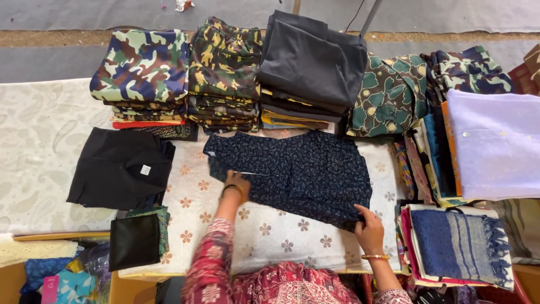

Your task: Folding various garments including shirts, tunics, and pants on a table.

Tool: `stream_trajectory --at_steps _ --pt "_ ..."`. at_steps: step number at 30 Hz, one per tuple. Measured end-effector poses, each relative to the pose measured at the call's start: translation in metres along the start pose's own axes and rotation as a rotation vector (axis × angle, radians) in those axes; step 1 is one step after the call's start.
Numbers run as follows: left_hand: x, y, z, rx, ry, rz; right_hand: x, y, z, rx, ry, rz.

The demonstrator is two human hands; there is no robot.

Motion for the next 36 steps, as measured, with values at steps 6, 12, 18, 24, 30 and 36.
stream_trajectory --at_steps 6,12,18,24,30,36 --pt "-0.029 -0.037 0.083 0.314 -0.043 -0.372 -0.056 0.007 -0.072 -0.004 0.002 0.107" --pt "-0.01 -0.108 0.121 0.367 -0.504 -0.501 -0.018 0.077 -0.097 -0.16 0.355 -0.087" --pt "0.024 -0.127 0.167 0.231 -0.748 -1.052 0.073 0.165 -0.036 0.06 0.542 -0.261" --pt "0.091 -0.204 0.167 0.024 -0.731 -1.219 0.14 0.165 0.006 0.123 0.937 -0.306" --pt "0.053 -0.212 0.143 0.051 -0.567 -0.943 0.08 0.111 -0.063 -0.054 0.827 -0.174" --pt "-0.056 -0.143 0.113 0.235 -0.465 -0.612 -0.029 0.047 -0.149 -0.205 0.741 -0.029"
Point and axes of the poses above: each hand's wrist, its own y-axis towards the middle knuckle, its own x-axis out of the back of the hand, z = x × y, the point moved 10 cm from there along y, towards the middle knuckle, and after that the axes turned 8 degrees about z, right-handed, at the moved point
